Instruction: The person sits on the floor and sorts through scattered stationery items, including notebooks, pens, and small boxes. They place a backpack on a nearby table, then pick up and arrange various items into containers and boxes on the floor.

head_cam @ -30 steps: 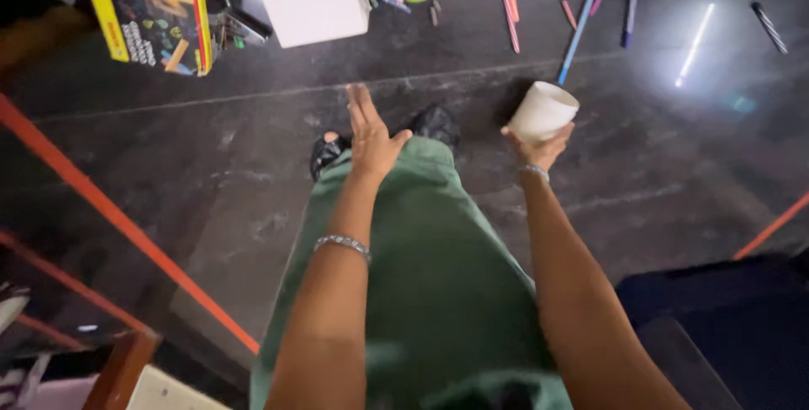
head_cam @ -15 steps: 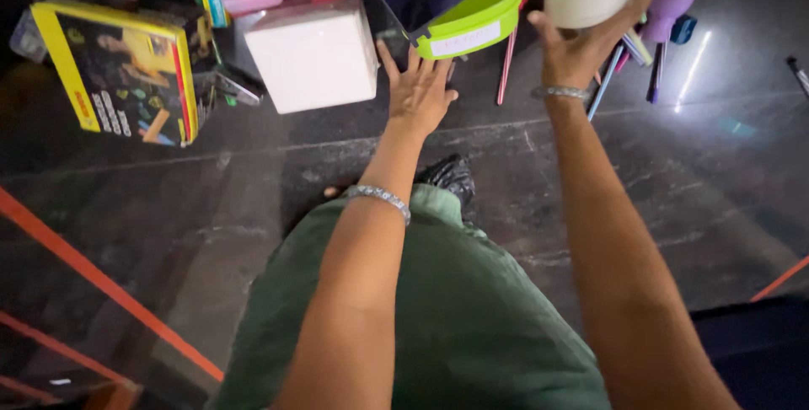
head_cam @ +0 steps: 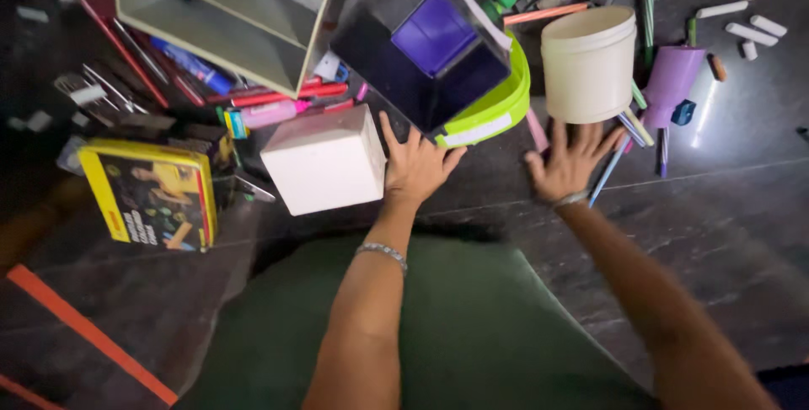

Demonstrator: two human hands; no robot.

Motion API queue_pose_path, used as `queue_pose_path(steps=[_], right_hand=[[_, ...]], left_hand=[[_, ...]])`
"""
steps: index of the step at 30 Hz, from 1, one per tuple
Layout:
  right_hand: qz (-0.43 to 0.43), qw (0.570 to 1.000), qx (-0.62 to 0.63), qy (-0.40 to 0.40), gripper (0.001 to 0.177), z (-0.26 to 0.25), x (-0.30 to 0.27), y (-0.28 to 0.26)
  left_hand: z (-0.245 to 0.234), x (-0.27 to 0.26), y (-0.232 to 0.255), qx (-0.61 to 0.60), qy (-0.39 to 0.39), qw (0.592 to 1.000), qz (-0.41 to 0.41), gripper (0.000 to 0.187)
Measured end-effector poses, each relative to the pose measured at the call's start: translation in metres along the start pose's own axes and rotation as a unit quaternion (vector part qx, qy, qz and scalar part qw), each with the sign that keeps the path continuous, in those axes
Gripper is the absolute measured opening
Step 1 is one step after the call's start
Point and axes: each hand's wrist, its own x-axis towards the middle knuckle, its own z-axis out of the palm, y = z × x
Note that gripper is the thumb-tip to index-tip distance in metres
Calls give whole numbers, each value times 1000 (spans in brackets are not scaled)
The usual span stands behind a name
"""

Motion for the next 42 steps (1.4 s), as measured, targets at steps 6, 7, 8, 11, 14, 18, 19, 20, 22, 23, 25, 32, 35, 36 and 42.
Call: queue_pose_path(steps=[6,7,8,11,14,18,19,20,22,23,25,32,35,36,42], right_hand=[[-11,1000,20,6,64,-38,90,52],[-27,1000,-2,13,62,-45,109,60],[-36,999,-23,12,60,-51,116,64],[-55,998,-13,14,66,-57,124,67],[-74,996,0,55,74,-52,124,68],[-92,993,17,77,75,-44,121,75],[-90,994,12,66,74,-42,119,78],[-88,995,8,54,74,-39,116,80],[-88,995,8,56,74,-35,117,84],[-89,994,7,59,74,-34,119,86],[-96,993,-16,70,74,-31,120,89],[-110,991,-24,73,68,-29,122,97],[-123,989,-35,68,63,-28,124,105],[-128,989,-35,70,63,-27,126,107],[-159,984,-44,63,66,-22,130,124]], left_hand=[[3,18,4,14,236,970,55,50],[3,31,1,11,157,986,62,45],[3,38,3,6,68,995,72,42],[7,78,13,-39,-54,996,62,37],[4,123,15,-41,44,996,69,37],[-10,140,17,-51,225,965,123,35],[-13,141,18,-64,184,973,123,33],[-16,139,18,-77,143,979,120,32],[-22,137,17,-108,24,989,96,32],[-25,136,17,-125,-53,988,73,32],[-28,135,17,-136,-40,987,78,31],[-23,130,13,-115,132,975,139,31],[-18,135,12,-144,4,984,104,30],[-17,136,12,-159,-52,982,82,30],[-17,134,14,-148,193,965,103,35]])
